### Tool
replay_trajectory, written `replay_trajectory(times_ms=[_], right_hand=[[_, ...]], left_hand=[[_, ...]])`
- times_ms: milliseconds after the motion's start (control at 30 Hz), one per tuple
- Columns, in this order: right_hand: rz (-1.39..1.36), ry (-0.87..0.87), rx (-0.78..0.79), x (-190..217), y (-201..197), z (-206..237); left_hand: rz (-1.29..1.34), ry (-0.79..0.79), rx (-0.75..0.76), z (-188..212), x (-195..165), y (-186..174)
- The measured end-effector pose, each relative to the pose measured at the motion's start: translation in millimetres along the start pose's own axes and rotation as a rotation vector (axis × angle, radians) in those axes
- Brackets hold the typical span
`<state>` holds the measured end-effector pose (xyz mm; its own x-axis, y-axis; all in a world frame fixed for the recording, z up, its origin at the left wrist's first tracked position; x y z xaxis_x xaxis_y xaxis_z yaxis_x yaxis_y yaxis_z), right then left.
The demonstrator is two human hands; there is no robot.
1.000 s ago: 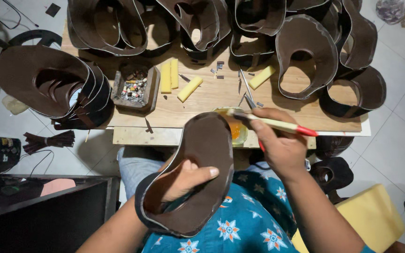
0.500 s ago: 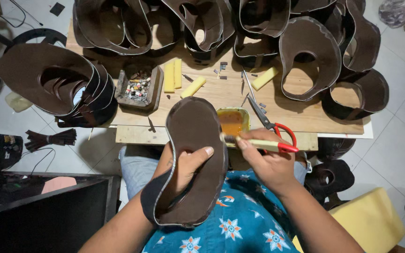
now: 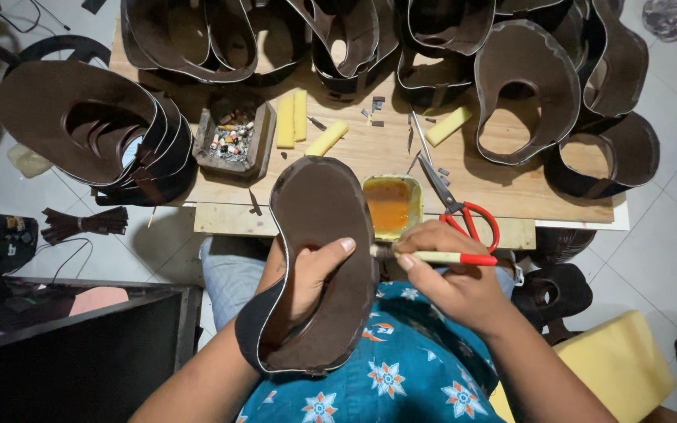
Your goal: The person holds a shoe upper in one hand and uses a brush to apply glue from a small container onto the edge of the upper, rotating the piece to coat the edge. The person then places the glued upper onto a large pile of similar uppers on the work table.
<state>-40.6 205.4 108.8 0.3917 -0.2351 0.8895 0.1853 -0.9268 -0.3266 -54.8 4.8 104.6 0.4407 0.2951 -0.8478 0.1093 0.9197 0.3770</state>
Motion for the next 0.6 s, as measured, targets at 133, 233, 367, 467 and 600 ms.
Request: replay_trajectory(times_ms=[133, 233, 367, 467, 600], right_hand=[[0.021, 0.001, -0.049, 1.2, -4.3, 1.8], [0.079, -0.037, -0.029, 8.1, -4.5, -0.3], [0.075, 0.013, 0.103, 15.2, 0.2, 4.5], [0.1, -0.02, 0.083, 16.9, 0.6, 6.9], [0.106, -0.075, 0.121, 12.8, 4.7, 16.4]], left_hand=[[0.023, 0.005, -0.023, -3.9, 8.3, -2.4], [0.055, 0.015, -0.033, -6.8, 16.3, -7.2], [0.206, -0.007, 0.009, -12.7, 35.6, -13.5], [0.332, -0.227, -0.009, -20.3, 60.7, -17.7], [0.378, -0.165, -0.048, -25.0, 65.5, -21.5]])
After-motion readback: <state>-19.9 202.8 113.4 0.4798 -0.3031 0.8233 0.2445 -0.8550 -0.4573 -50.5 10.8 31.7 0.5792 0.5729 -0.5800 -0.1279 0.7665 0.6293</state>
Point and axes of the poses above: each hand's wrist, its own z-axis away from the middle knuckle, its own y-axis out of the palm, x = y × z, the point moved 5 cm from there along -z, towards the middle knuckle, and after that the axes turned 1 degree about -y, right-handed, at the moved point
